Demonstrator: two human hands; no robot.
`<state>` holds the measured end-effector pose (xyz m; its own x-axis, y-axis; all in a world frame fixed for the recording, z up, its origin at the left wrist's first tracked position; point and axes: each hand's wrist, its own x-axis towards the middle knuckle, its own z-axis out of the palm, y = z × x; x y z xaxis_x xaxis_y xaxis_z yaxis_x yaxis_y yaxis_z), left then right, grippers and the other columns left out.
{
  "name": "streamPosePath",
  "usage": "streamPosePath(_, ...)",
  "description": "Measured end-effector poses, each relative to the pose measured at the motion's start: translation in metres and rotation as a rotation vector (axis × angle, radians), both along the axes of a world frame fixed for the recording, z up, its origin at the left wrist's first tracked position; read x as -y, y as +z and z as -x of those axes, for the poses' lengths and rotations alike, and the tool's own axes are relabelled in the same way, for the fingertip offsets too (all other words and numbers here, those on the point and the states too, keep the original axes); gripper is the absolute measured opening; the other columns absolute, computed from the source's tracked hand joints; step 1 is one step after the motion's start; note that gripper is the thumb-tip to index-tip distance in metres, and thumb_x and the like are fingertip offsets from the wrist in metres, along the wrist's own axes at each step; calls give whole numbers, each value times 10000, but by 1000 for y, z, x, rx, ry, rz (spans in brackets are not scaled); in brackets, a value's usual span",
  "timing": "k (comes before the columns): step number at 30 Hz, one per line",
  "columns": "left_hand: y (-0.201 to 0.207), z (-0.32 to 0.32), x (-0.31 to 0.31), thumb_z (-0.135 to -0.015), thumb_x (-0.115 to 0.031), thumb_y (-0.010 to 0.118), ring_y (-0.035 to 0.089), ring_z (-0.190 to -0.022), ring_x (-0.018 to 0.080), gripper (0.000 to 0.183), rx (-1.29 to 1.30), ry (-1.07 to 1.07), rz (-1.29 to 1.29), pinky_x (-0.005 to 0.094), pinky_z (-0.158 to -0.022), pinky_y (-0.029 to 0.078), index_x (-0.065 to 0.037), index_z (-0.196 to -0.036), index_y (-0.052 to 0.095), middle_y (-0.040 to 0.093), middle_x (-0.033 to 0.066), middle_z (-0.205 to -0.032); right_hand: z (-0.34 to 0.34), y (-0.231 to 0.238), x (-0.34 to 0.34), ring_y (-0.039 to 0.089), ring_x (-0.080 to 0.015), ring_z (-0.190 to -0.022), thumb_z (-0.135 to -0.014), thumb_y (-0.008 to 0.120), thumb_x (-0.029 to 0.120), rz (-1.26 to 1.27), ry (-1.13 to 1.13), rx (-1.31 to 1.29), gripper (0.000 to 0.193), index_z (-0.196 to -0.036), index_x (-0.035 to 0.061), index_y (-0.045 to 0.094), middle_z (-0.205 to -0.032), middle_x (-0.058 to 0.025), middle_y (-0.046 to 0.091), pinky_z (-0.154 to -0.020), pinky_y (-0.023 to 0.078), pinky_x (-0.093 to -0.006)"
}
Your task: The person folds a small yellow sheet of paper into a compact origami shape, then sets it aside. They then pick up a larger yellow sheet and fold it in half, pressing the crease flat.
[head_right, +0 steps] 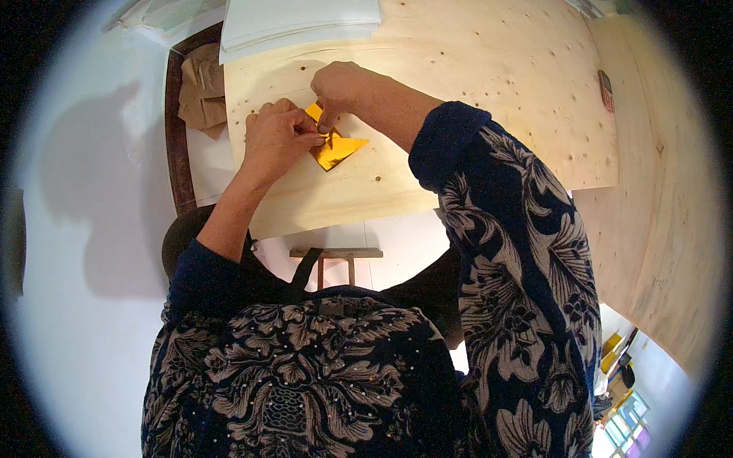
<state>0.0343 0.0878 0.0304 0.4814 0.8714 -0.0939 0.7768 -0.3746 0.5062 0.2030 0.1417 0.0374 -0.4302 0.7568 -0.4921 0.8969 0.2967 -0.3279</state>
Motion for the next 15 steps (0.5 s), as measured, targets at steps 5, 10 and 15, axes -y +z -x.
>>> streamPosePath(5,1,-1,-1,-666,-231,791,545,-888,227,142,-5,3,1,393,-833,347,-129,-729,717,607,17,-865,1,-2,0,664,-284,-826,-540,866,397,-32,20,56,529,-900,47,702,-831,-110,688,-708,526,-373)
streamPosePath(10,2,-3,1,-646,-281,812,533,-896,231,204,-26,11,-25,393,-820,347,-136,-711,685,586,18,-849,1,4,3,664,-284,-823,-531,867,408,-23,-8,30,529,-891,57,700,-836,-107,685,-713,525,-380)
streamPosePath(15,5,-8,3,-639,-342,824,527,-896,229,269,-89,21,-36,397,-822,345,-135,-722,673,574,24,-846,0,3,4,661,-286,-818,-536,866,402,-26,-22,20,504,-856,56,688,-829,-110,679,-713,523,-383)
